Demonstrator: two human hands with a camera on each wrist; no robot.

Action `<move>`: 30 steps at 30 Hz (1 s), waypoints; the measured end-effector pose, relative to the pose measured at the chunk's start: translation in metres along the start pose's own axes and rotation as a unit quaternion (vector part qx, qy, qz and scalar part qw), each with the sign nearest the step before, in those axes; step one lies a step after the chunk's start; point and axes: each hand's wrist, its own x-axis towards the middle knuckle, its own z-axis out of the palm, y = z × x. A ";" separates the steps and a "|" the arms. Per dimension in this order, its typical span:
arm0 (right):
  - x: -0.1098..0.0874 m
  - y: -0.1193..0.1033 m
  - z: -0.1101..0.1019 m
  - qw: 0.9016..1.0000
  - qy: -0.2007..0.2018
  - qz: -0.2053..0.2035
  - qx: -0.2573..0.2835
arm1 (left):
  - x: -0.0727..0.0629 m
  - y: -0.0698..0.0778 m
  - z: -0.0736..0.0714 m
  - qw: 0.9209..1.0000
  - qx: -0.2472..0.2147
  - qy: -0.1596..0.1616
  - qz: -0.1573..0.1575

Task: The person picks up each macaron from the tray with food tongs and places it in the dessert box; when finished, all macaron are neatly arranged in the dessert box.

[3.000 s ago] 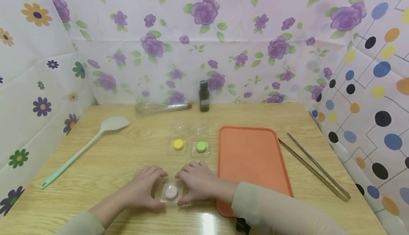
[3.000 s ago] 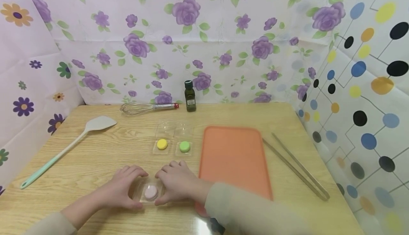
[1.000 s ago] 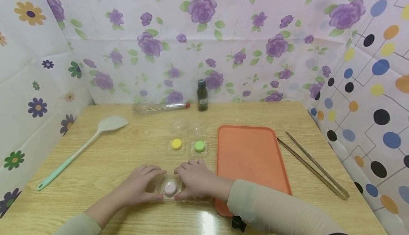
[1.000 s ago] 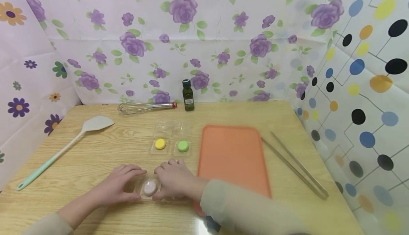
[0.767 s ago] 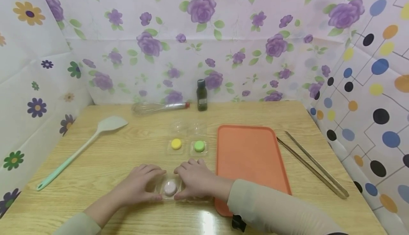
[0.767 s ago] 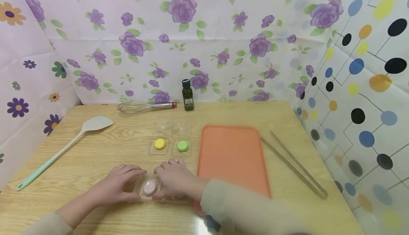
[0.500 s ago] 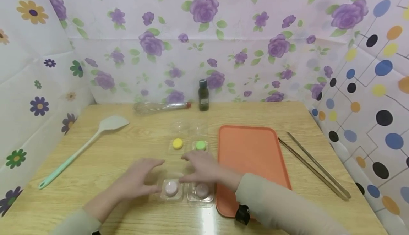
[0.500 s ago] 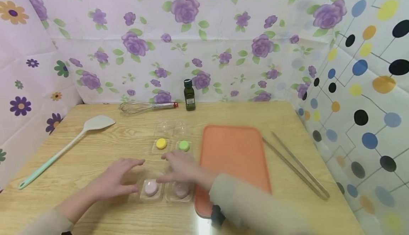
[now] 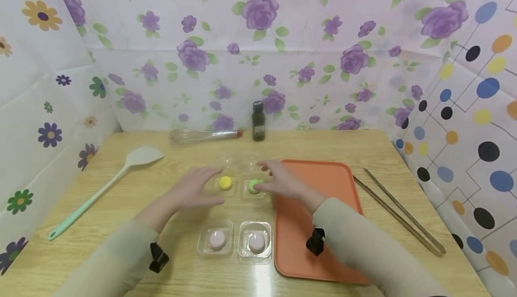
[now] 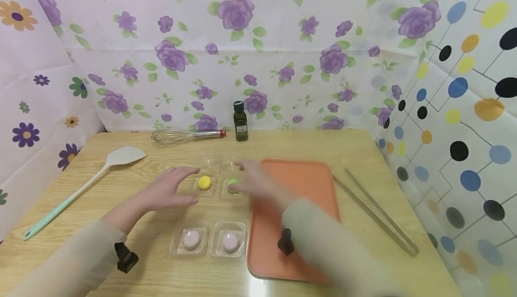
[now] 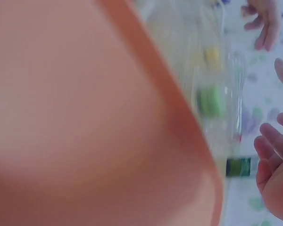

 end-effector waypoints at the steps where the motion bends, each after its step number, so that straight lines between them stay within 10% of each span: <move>1: 0.001 0.004 -0.003 1.000 0.003 0.006 0.004 | 0.006 0.001 0.000 1.000 0.001 -0.006 -0.005; 20: 0.037 0.037 -0.027 0.998 -0.013 0.057 -0.036 | 0.087 0.001 -0.007 0.993 0.052 -0.098 -0.027; 30: 0.053 0.037 -0.022 0.995 -0.020 0.077 -0.060 | 0.101 0.003 -0.006 0.989 0.050 -0.123 -0.059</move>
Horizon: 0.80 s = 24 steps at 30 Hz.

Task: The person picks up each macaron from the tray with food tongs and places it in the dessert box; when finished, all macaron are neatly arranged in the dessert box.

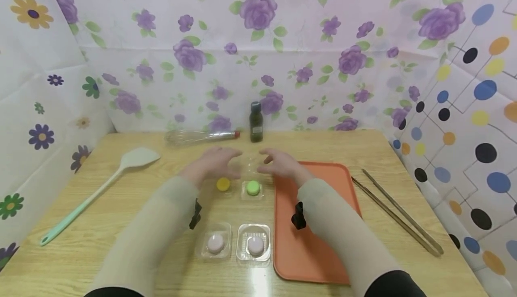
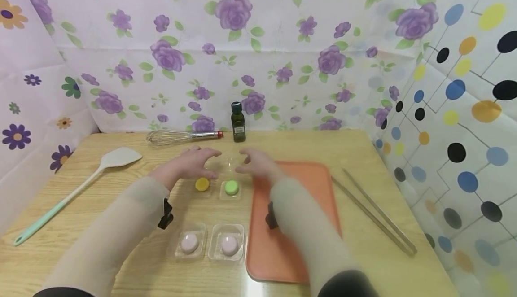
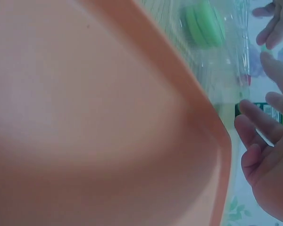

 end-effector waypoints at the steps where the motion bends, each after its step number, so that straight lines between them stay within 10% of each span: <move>1: 0.001 0.000 0.000 1.000 -0.001 0.001 -0.004 | 0.000 0.001 0.000 1.000 0.001 -0.003 0.000; 24: 0.003 0.001 0.006 0.999 0.042 0.003 0.010 | 0.004 0.004 0.002 1.000 -0.005 0.002 -0.005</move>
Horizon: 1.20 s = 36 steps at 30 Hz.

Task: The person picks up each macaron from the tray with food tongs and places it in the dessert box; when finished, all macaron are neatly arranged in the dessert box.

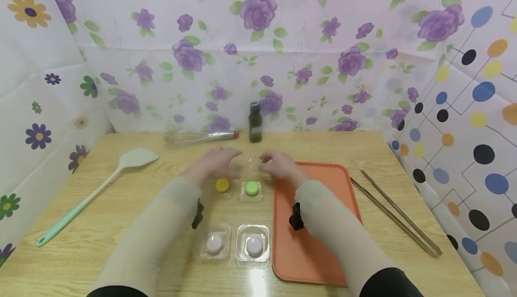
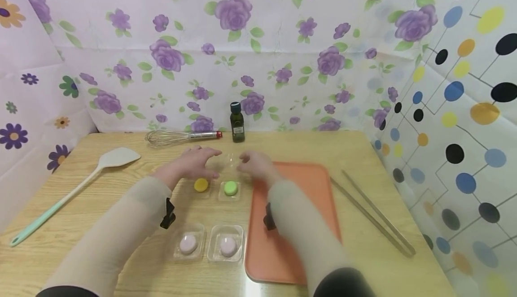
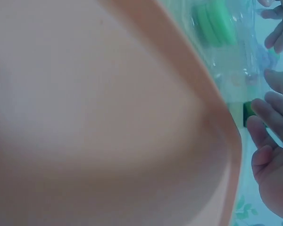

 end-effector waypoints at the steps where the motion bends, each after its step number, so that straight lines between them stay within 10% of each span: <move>1: -0.002 0.000 -0.003 1.000 0.008 -0.002 0.000 | 0.000 0.001 -0.001 1.000 -0.003 0.003 -0.004; 16: -0.025 -0.006 -0.032 0.997 -0.004 -0.050 -0.056 | 0.009 0.009 -0.005 0.995 0.009 0.070 0.064; 36: -0.040 -0.013 -0.038 0.993 -0.012 -0.112 -0.042 | 0.001 0.025 -0.005 0.991 0.088 0.081 0.058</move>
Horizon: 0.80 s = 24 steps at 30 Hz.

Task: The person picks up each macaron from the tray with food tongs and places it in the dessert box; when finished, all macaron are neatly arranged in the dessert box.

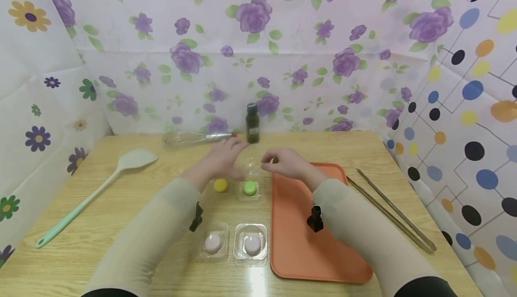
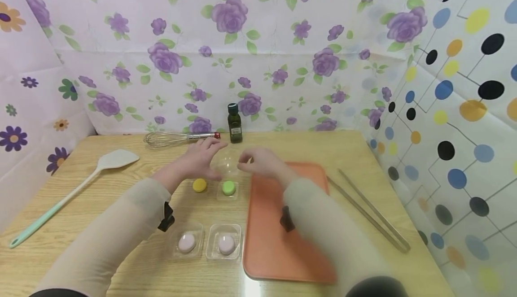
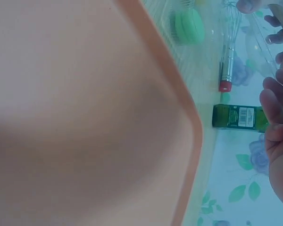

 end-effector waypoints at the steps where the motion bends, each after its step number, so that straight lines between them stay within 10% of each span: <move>1: 0.000 -0.001 0.000 1.000 0.000 -0.001 0.003 | -0.001 0.000 0.000 1.000 0.000 0.001 -0.001; 6: 0.000 -0.002 0.003 0.992 0.007 0.021 0.121 | -0.005 0.000 -0.002 1.000 0.005 0.031 -0.001; 11: 0.002 -0.001 0.009 0.936 0.039 0.096 0.335 | -0.010 -0.002 -0.004 0.995 0.037 0.094 0.020; 16: 0.005 -0.002 0.013 0.880 -0.021 0.153 0.450 | -0.015 -0.002 -0.006 0.986 0.063 0.142 0.056; 24: 0.010 -0.011 0.016 0.846 -0.077 0.179 0.496 | -0.022 0.001 -0.009 0.967 0.125 0.180 0.131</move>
